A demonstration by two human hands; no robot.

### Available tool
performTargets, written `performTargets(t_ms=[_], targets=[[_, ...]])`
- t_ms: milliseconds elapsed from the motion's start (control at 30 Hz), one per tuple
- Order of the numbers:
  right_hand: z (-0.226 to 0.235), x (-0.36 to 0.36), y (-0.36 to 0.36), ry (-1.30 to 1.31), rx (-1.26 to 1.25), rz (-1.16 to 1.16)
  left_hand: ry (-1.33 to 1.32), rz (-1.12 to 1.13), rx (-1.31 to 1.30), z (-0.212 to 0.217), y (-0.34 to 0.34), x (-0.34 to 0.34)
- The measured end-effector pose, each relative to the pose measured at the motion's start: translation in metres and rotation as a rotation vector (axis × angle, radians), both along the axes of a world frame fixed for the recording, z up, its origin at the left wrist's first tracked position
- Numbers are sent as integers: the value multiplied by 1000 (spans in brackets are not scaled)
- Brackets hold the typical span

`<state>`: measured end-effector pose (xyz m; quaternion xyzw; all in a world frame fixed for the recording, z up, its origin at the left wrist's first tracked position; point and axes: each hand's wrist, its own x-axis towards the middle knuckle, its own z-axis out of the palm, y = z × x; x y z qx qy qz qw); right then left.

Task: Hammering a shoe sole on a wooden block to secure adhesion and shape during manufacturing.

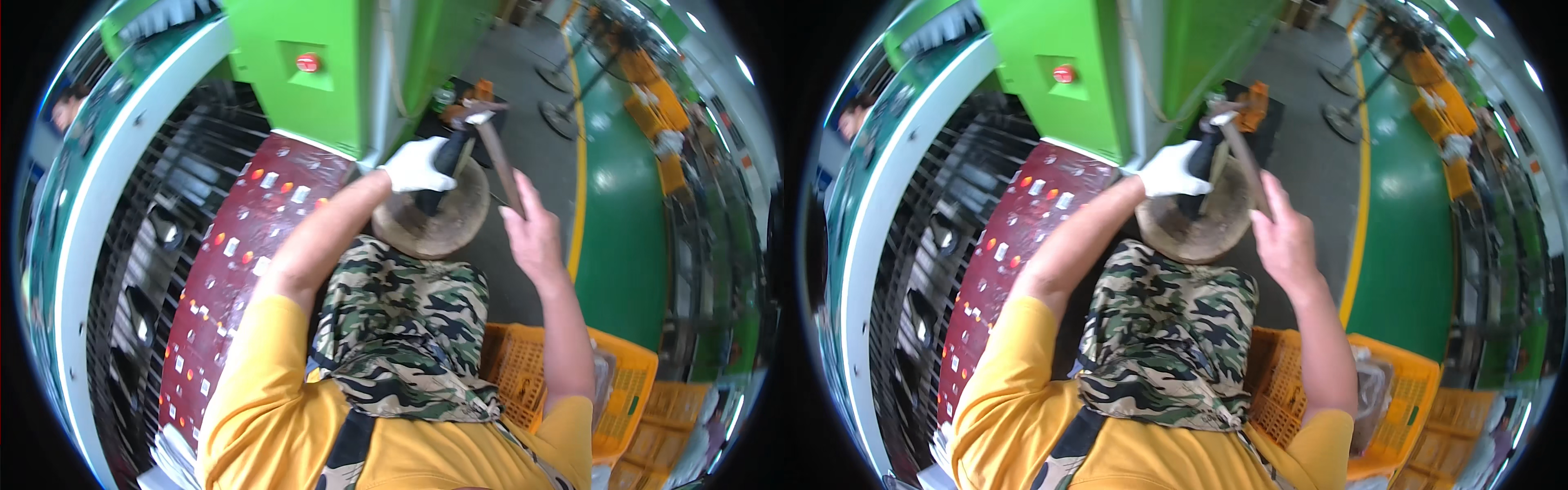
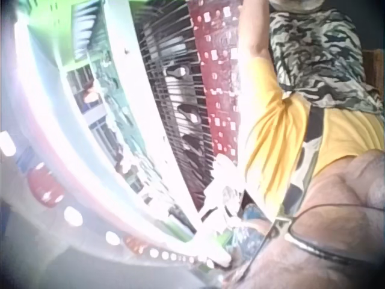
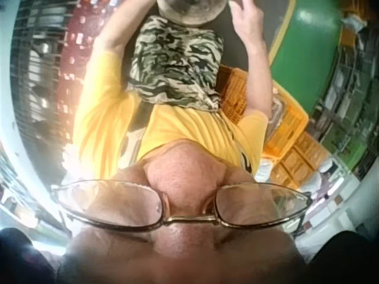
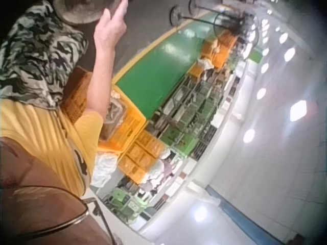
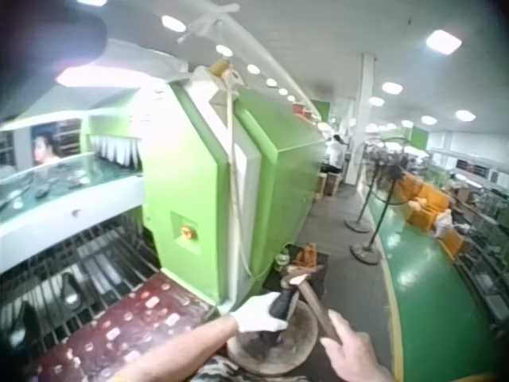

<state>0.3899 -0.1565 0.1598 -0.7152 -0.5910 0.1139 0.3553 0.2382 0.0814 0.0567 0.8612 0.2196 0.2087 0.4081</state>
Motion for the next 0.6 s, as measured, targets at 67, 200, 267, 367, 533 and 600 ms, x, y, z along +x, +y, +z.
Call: performTargets(t_ms=[67,200,267,367,533,600], targets=[[-17,10,-2,74,157,-2,-51,67,22,-8,0,11],[-39,2,-22,381,224,-156,-103,75,-107,-25,-12,3],[-68,-7,-29,339,109,-282,-258,-22,-395,-53,-27,-8],[-191,27,-56,135,-266,-267,-178,-126,-995,-84,-72,-43],[-113,-2,-31,670,-362,-144,-196,174,-1664,-160,-148,-103],[-84,0,-28,607,-198,-176,-202,196,-1788,-152,-157,-102]])
